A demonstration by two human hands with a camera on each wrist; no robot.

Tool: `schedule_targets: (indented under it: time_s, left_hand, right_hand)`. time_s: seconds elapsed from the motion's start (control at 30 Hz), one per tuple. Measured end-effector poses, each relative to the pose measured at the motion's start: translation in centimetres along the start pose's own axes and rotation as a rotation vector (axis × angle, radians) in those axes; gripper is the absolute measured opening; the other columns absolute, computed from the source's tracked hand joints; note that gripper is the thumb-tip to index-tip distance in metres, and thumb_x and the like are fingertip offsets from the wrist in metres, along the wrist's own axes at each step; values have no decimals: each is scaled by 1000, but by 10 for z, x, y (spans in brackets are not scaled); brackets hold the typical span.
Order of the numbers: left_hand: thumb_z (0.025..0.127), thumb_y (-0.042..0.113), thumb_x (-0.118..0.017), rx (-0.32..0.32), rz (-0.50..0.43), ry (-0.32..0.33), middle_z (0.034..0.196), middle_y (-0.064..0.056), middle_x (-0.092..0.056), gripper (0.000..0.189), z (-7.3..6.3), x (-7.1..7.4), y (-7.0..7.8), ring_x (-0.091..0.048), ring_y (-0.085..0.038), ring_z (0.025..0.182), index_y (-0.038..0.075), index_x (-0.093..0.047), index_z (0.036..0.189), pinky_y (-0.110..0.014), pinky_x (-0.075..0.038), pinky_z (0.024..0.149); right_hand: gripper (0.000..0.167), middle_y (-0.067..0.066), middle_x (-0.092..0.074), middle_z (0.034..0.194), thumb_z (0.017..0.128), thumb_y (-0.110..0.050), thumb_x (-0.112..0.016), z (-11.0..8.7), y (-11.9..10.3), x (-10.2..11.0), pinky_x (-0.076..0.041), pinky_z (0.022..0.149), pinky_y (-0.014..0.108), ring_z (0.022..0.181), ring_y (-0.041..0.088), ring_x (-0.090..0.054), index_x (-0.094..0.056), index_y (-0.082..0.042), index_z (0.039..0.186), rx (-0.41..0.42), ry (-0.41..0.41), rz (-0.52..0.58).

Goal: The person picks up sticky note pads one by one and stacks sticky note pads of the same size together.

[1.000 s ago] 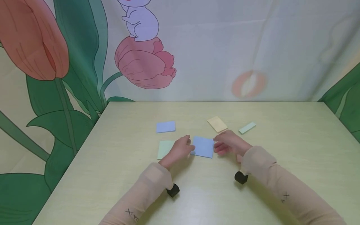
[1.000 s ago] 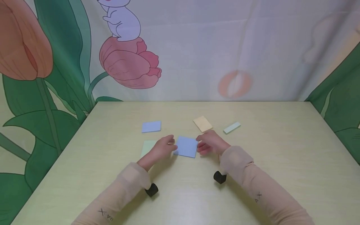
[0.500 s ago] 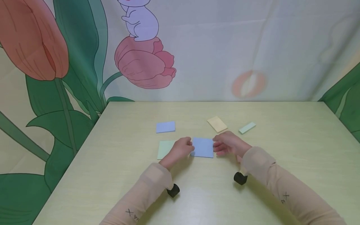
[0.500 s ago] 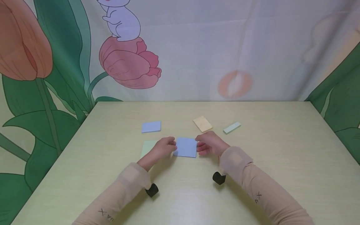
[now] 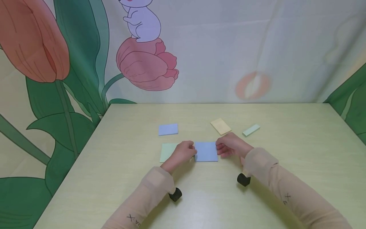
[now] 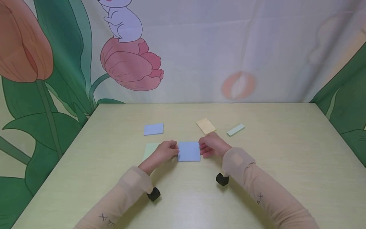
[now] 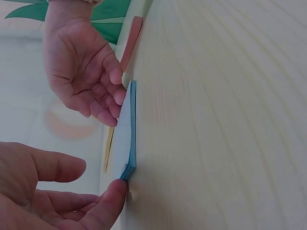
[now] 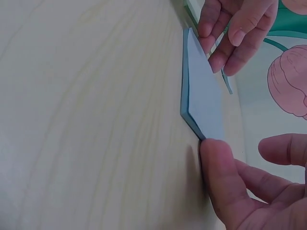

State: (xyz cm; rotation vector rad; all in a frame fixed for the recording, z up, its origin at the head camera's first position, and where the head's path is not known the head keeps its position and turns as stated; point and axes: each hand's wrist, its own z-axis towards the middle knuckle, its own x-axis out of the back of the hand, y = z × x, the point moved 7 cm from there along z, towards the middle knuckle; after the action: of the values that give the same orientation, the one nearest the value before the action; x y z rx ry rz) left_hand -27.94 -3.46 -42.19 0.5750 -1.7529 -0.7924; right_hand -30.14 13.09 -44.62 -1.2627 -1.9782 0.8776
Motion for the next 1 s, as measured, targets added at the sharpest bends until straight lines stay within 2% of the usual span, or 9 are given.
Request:
schedule_targets:
  time_s: [0.3, 0.53, 0.6, 0.63, 0.7, 0.77, 0.87, 1.0]
  left_hand:
    - [83, 6, -50, 16, -32, -10, 58, 1, -37, 23, -1, 0, -1, -34, -12, 50, 8, -36, 65, -22, -29, 48]
    - [83, 6, -50, 11, -35, -22, 63, -1, -39, 19, -3, 0, -1, -37, -12, 54, 6, -38, 68, -22, -30, 50]
    - [84, 9, -50, 7, -18, -30, 74, -3, -51, 10, -5, 1, 0, -46, -12, 63, 0, -49, 80, -23, -38, 57]
    - [84, 10, -50, 5, -15, -33, 83, -6, -56, 14, -7, 2, 0, -51, -14, 69, -2, -53, 90, -25, -42, 62]
    - [85, 12, -49, -7, -8, -28, 102, -11, -59, 31, -11, 6, 0, -58, -19, 84, -4, -52, 112, -30, -46, 73]
    - [86, 14, -49, -23, 6, -4, 117, -14, -56, 43, -14, 12, 1, -58, -23, 99, -1, -44, 126, -34, -45, 84]
    - [85, 13, -49, -46, 39, 45, 116, -12, -58, 41, -17, 23, 0, -58, -25, 101, 2, -48, 125, -35, -45, 85]
    - [84, 13, -50, -41, 144, 104, 114, -10, -59, 39, -18, 39, -6, -59, -24, 100, 4, -51, 122, -37, -44, 87]
  right_hand:
    - [19, 6, -54, 71, 83, -10, -49, 2, 0, 0, -49, 54, 23, 56, 13, -56, -52, 5, 93, 1, 21, -21]
    - [19, 7, -54, 73, 84, -10, -49, 2, 1, 0, -49, 54, 23, 56, 13, -56, -52, 5, 94, -2, 31, -20]
    - [19, 6, -54, 72, 83, -10, -49, 1, 0, 0, -49, 54, 23, 56, 12, -55, -52, 5, 95, 20, 42, -37]
    - [21, 6, -53, 72, 83, -9, -49, 0, -1, 0, -49, 55, 24, 56, 12, -54, -52, 6, 96, 40, 44, -53]
    - [24, 6, -52, 74, 83, -9, -48, -1, -5, 1, -49, 57, 24, 58, 12, -53, -53, 7, 100, 98, 52, -120]
    - [28, 8, -54, 79, 83, -10, -50, -2, -10, 1, -48, 60, 25, 62, 13, -53, -53, 6, 105, 171, 66, -227]
    - [36, 14, -57, 96, 82, -16, -55, -5, -20, 2, -47, 71, 30, 77, 19, -55, -52, 4, 113, 293, 96, -449]
    - [54, 22, -51, 117, 77, -22, -64, -8, -28, -3, -42, 87, 39, 103, 30, -51, -47, 2, 122, 428, 100, -729]
